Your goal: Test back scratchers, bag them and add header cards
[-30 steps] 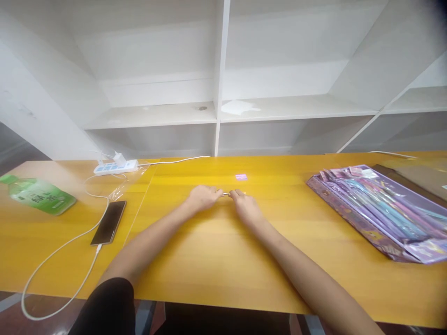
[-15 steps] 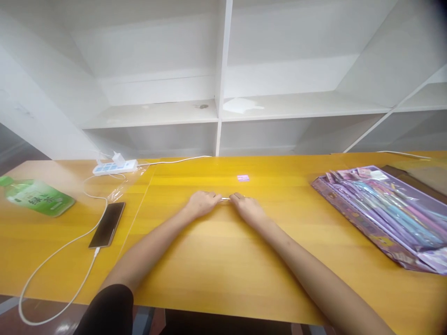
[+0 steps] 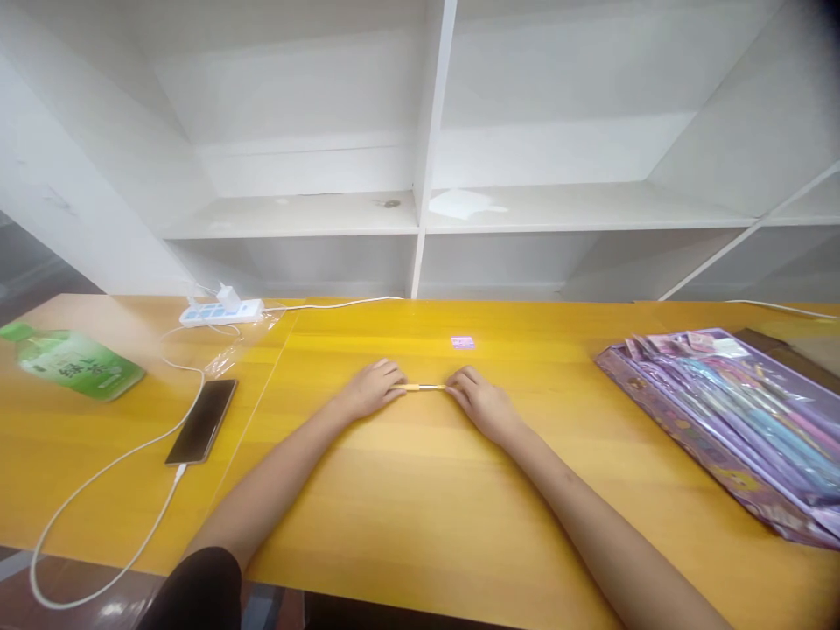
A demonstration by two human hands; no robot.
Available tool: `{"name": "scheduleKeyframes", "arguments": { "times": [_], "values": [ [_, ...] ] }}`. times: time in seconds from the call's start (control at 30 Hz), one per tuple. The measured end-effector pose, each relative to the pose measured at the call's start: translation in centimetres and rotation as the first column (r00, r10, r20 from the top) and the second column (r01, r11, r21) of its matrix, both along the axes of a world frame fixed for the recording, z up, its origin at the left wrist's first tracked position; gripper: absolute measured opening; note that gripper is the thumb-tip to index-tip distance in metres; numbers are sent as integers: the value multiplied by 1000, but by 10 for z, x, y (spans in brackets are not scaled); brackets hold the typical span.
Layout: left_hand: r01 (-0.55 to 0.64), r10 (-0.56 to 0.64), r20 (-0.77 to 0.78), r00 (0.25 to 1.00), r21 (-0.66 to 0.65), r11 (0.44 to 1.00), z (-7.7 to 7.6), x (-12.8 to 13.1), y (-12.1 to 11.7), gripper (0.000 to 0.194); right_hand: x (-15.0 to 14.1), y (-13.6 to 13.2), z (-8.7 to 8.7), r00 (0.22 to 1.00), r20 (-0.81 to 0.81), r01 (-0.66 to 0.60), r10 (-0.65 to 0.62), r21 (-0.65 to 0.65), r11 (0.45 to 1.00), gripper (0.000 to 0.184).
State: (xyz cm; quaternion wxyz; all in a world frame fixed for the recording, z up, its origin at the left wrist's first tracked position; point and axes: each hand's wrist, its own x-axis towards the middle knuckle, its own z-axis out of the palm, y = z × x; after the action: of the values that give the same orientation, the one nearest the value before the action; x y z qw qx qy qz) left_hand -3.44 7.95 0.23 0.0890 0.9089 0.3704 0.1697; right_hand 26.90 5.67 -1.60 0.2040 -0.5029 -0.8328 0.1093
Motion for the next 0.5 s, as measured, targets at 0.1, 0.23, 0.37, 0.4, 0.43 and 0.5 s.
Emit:
{"name": "scheduleKeyframes", "arguments": {
  "times": [0.1,0.23,0.37,0.4,0.43,0.5],
  "values": [
    [-23,24,40,999,-19,1000,-3,-4,-3,24,4,-1,0,998,-62,-32,31,-16,999,34],
    [-26,27,47,999,-27,999,-2,-3,-4,26,6,-1,-2,995,-96,-13,10,-37,999,31],
    [-15,18,47,999,-54,998,-1,-6,-2,27,5,-1,-6,996,-90,13,-18,-53,998,30],
    [-13,16,50,999,-62,998,-1,-7,-1,28,5,-2,-6,997,-77,16,-20,-54,998,31],
    [-14,18,55,998,-72,997,-2,-9,0,28,4,-2,-6,998,-62,18,-21,-54,998,32],
    [-23,31,77,997,-99,995,-2,-11,3,29,3,-4,-6,999,-30,17,-18,-55,998,35]
  ]
}}
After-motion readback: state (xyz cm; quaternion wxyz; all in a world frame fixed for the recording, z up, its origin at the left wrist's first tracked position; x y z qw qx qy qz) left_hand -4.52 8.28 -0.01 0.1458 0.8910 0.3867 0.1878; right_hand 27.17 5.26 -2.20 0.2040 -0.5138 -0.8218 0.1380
